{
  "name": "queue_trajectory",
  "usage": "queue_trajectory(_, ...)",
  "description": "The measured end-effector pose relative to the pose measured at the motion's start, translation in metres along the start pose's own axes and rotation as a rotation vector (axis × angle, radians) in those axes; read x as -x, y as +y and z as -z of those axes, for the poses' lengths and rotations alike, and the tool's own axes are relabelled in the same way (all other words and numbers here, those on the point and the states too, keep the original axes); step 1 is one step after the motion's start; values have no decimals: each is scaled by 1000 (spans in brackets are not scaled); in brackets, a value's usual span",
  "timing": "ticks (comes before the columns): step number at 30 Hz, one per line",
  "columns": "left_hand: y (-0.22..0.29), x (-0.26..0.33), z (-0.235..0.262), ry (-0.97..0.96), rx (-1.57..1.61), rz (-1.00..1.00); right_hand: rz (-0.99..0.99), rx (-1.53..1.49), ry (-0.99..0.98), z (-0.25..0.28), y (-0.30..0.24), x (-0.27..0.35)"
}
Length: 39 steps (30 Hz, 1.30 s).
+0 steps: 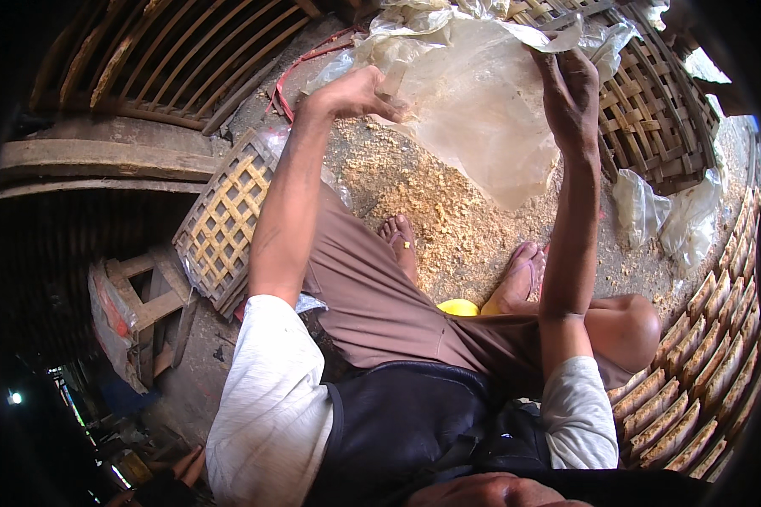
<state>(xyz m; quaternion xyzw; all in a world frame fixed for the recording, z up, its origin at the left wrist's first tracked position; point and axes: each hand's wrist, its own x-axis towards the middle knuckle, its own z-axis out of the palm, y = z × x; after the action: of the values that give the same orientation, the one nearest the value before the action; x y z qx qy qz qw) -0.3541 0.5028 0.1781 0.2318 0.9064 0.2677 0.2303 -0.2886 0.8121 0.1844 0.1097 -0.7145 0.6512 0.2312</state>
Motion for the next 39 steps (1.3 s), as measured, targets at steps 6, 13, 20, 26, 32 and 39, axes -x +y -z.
queue_trajectory(6,38,-7,-10,24,196,0,-34,18,31,2,-2,3)
queue_trajectory(13,5,-14,-4,-37,-204,148,-70,-90,159,13,-6,-2)
queue_trajectory(20,5,-14,-15,55,276,10,-65,-126,186,9,-7,-5)
queue_trajectory(26,-12,-10,-3,-104,36,36,-171,-178,287,16,-15,-6)
queue_trajectory(32,23,-7,-10,31,170,33,-201,-267,285,6,-19,-4)
queue_trajectory(39,20,-5,-10,36,738,-247,-74,838,299,32,-5,-10)
